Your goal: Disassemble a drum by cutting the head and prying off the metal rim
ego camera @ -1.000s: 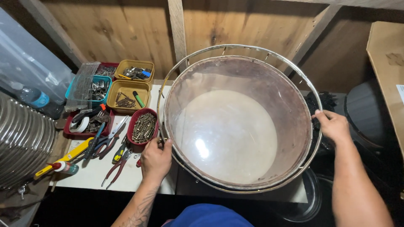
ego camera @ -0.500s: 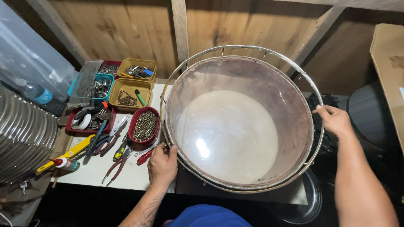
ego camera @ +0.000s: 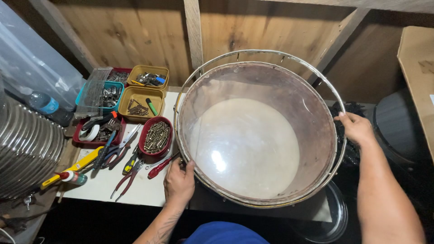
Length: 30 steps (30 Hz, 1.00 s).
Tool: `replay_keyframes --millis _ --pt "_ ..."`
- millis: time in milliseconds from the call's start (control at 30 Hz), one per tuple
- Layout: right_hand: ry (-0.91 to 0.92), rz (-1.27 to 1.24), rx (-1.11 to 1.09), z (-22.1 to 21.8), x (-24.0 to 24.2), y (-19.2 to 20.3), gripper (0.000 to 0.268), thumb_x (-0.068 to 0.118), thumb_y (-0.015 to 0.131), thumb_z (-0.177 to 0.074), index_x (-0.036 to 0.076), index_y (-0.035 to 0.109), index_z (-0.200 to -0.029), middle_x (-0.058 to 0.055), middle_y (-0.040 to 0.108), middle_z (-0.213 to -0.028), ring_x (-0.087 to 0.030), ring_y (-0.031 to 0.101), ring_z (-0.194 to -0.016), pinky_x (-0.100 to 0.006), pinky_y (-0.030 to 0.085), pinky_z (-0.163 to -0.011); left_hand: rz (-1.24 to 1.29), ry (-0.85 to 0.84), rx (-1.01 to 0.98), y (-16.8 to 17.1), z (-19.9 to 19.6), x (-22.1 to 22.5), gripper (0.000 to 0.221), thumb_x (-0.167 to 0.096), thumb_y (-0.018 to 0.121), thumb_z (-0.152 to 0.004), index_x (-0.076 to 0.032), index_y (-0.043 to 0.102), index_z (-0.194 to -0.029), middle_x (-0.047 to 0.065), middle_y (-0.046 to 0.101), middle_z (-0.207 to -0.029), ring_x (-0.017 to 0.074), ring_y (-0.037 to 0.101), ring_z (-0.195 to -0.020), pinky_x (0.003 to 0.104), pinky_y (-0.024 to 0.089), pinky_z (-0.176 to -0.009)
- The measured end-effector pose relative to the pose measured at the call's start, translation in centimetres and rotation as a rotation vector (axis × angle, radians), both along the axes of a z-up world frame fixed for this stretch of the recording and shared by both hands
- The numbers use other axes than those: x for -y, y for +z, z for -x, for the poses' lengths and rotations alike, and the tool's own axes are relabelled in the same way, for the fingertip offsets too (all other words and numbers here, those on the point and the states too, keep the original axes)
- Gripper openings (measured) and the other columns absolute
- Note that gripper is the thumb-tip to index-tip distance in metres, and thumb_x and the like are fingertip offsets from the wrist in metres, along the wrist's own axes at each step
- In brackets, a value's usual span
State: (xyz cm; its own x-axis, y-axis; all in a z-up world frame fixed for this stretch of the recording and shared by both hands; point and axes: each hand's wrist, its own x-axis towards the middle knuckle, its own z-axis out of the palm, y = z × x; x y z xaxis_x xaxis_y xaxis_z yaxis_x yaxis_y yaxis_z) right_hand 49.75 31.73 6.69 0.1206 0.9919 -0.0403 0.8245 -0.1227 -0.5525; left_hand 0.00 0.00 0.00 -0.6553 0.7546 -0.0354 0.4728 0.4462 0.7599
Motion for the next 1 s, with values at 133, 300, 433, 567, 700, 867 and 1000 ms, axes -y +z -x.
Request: replay_keyframes --millis 133,300,433,567,700,867,1000 --pt "-0.015 0.02 -0.044 0.9 0.7 0.5 0.039 0.049 0.054 -0.106 0.021 0.08 -0.113 -0.012 0.07 -0.133 -0.031 0.061 -0.123 -0.04 0.042 -0.103 0.003 0.006 0.007 0.0 0.0 -0.1 0.081 -0.065 0.047 -0.092 -0.001 0.055 -0.139 0.022 0.064 -0.131 0.0414 0.06 -0.123 0.055 0.047 -0.099" --pt "0.048 -0.031 -0.041 -0.3 -0.3 -1.4 0.041 0.047 0.052 -0.107 0.019 0.081 -0.114 -0.012 0.071 -0.132 -0.027 0.062 -0.124 -0.035 0.04 -0.104 0.002 -0.005 0.012 -0.6 0.3 -0.3 0.08 -0.065 0.048 -0.093 0.0 0.055 -0.138 0.023 0.062 -0.137 0.0409 0.057 -0.129 0.054 0.046 -0.104" --pt "0.024 -0.024 -0.032 -0.2 -0.1 -1.3 0.04 0.047 0.053 -0.108 0.019 0.081 -0.113 -0.014 0.072 -0.127 -0.03 0.063 -0.12 -0.038 0.042 -0.102 -0.001 0.007 -0.004 -0.5 0.4 -0.5 0.075 -0.06 0.052 -0.093 0.0 0.056 -0.138 0.022 0.065 -0.132 0.0401 0.06 -0.124 0.053 0.047 -0.101" --pt "-0.002 0.021 0.087 -1.2 -0.9 -2.5 0.056 0.054 0.051 -0.104 0.011 0.072 -0.134 -0.023 0.064 -0.139 -0.043 0.056 -0.13 -0.048 0.04 -0.107 0.041 0.017 0.027 0.0 0.8 -0.9 0.081 -0.065 0.048 -0.091 -0.002 0.055 -0.141 0.023 0.064 -0.134 0.0424 0.057 -0.128 0.055 0.046 -0.102" --pt "0.021 0.014 0.121 -1.2 -0.7 -2.7 0.059 0.053 0.05 -0.105 0.008 0.069 -0.136 -0.023 0.059 -0.145 -0.044 0.052 -0.134 -0.05 0.036 -0.111 0.07 0.032 0.068 1.5 0.6 -1.0 0.078 -0.062 0.049 -0.092 -0.003 0.054 -0.142 0.02 0.063 -0.137 0.0399 0.059 -0.127 0.055 0.048 -0.1" --pt "0.008 0.034 0.1 -0.7 0.0 -2.1 0.059 0.053 0.049 -0.105 0.008 0.068 -0.138 -0.022 0.057 -0.147 -0.043 0.05 -0.136 -0.05 0.035 -0.113 0.071 0.042 0.059 0.9 0.9 -1.3 0.076 -0.062 0.049 -0.092 -0.005 0.055 -0.141 0.02 0.064 -0.137 0.0413 0.059 -0.127 0.055 0.047 -0.101" --pt "0.015 0.019 0.099 -0.8 0.0 -2.4 0.059 0.052 0.048 -0.106 0.007 0.068 -0.137 -0.022 0.058 -0.146 -0.042 0.051 -0.135 -0.048 0.035 -0.114 0.094 0.033 0.086 1.6 0.8 -1.2 0.075 -0.06 0.05 -0.092 -0.006 0.054 -0.143 0.02 0.064 -0.136 0.0405 0.059 -0.126 0.055 0.047 -0.101"
